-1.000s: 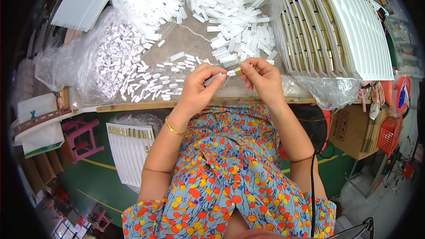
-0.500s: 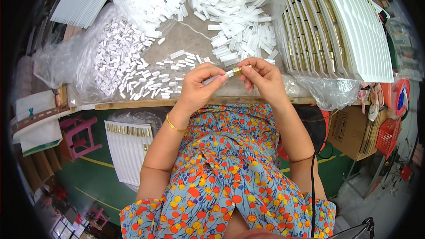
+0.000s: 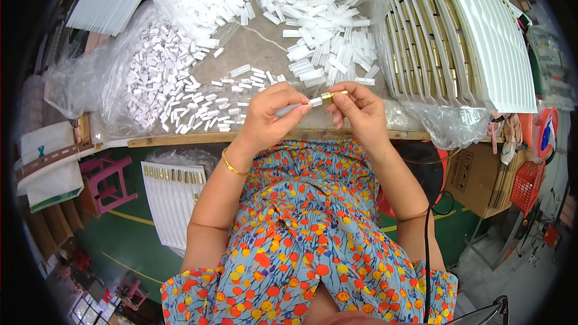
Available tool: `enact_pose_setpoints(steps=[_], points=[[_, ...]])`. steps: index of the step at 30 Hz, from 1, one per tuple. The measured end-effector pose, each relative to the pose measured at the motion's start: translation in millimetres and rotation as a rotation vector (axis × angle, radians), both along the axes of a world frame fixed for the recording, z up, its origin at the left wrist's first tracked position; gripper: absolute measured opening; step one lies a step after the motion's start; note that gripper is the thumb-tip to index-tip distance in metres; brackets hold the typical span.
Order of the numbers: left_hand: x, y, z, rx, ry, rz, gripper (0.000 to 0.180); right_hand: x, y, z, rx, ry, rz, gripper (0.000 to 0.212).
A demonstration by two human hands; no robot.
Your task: The person assembles cosmetic container components by fitting white inserts into metal tubes, placing the assembled tubes into a tray, and joining small white plastic pieces together by hand.
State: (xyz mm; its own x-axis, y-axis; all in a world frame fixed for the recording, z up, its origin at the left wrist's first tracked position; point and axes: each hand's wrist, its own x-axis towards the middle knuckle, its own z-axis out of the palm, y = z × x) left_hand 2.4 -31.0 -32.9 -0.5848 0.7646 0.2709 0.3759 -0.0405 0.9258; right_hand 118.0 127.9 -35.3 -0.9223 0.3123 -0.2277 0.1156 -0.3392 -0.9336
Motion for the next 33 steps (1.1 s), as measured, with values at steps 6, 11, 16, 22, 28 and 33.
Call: enact_pose_setpoints(steps=[6,11,16,22,28,33], points=[[3.4,2.8,0.3,0.033,0.018,0.034,0.006,2.1,-3.4,2.7,-0.033,-0.002,-0.049,0.019],[6.0,7.1,2.9,0.061,0.003,0.104,0.006,2.5,-5.5,4.1,-0.074,0.014,-0.11,0.018],[4.2,5.8,-10.8,0.119,0.115,0.027,0.006,8.6,1.7,-0.9,0.092,-0.008,-0.029,0.017],[12.8,-12.9,-22.4,0.202,0.118,0.031,0.006,12.6,11.2,-6.6,0.235,0.13,0.134,0.014],[15.9,-15.9,-22.6,0.154,0.153,-0.008,0.008,14.2,0.3,-13.7,0.208,0.085,0.165,0.015],[11.9,-15.8,-27.3,0.181,0.054,0.042,0.01,9.3,-8.5,-6.8,0.205,-0.056,0.056,0.016]])
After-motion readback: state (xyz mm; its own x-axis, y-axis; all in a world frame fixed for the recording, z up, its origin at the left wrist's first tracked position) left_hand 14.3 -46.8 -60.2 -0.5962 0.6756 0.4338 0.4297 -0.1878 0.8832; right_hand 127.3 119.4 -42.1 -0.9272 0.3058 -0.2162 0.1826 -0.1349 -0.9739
